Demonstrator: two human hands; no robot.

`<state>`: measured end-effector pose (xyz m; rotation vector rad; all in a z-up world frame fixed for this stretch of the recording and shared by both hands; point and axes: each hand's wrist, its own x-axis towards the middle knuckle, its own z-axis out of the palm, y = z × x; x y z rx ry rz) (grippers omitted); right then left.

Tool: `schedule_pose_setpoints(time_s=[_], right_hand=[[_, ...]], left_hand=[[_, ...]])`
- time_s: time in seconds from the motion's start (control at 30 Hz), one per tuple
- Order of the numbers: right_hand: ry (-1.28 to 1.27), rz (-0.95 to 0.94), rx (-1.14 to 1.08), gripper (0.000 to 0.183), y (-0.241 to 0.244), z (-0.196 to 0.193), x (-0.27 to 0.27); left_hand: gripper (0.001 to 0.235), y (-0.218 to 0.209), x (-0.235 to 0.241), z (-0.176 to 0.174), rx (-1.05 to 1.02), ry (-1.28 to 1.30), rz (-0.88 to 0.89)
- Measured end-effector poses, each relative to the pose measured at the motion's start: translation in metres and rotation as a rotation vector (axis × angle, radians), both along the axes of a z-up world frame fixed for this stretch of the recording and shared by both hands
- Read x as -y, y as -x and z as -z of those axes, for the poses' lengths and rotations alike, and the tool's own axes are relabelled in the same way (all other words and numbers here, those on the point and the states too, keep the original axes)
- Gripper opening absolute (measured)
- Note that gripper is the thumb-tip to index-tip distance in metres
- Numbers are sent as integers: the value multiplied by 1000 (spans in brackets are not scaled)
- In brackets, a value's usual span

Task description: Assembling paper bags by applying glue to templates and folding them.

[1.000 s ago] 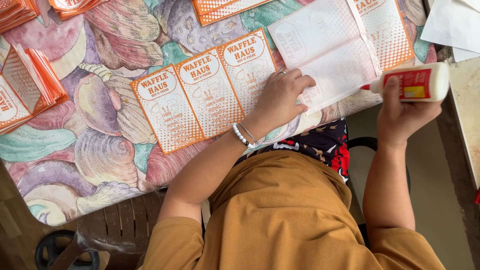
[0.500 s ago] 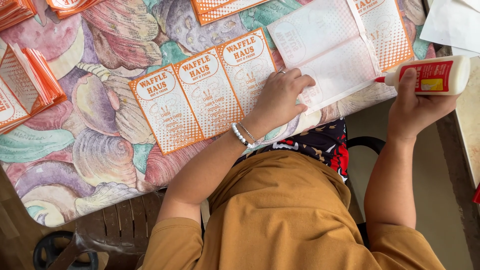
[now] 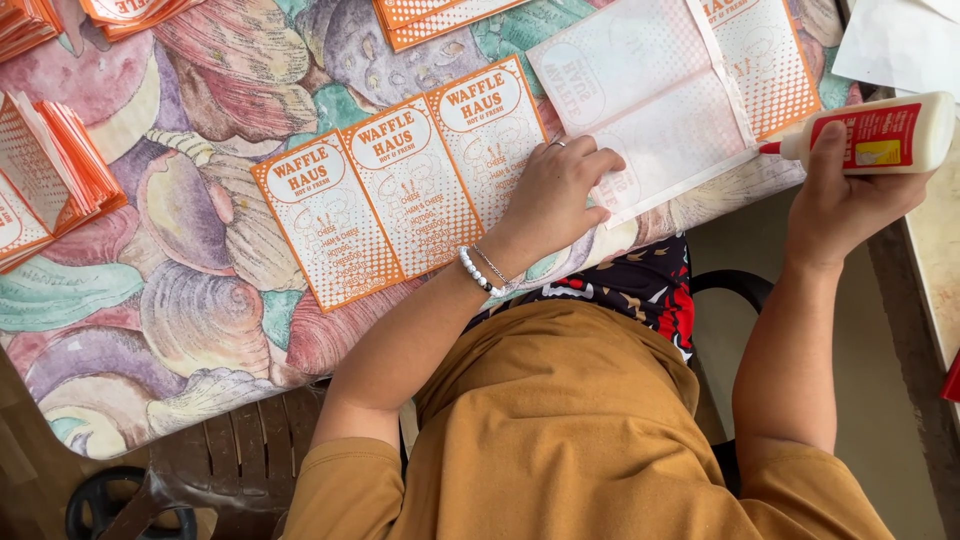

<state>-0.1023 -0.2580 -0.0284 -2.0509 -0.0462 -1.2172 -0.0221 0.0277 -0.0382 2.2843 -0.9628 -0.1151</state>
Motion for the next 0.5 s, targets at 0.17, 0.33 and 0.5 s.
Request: schedule_pose_setpoints(time_s=[0.17, 0.33, 0.5], right_hand=[[41, -29, -37, 23, 5, -4, -8], [-26, 8, 45, 14, 11, 3, 3], [-102, -110, 3, 19, 12, -23, -24]], left_hand=[[54, 0, -1, -2, -17, -9, -1], [53, 0, 0, 2, 11, -4, -4], [54, -1, 0, 1, 3, 3, 3]])
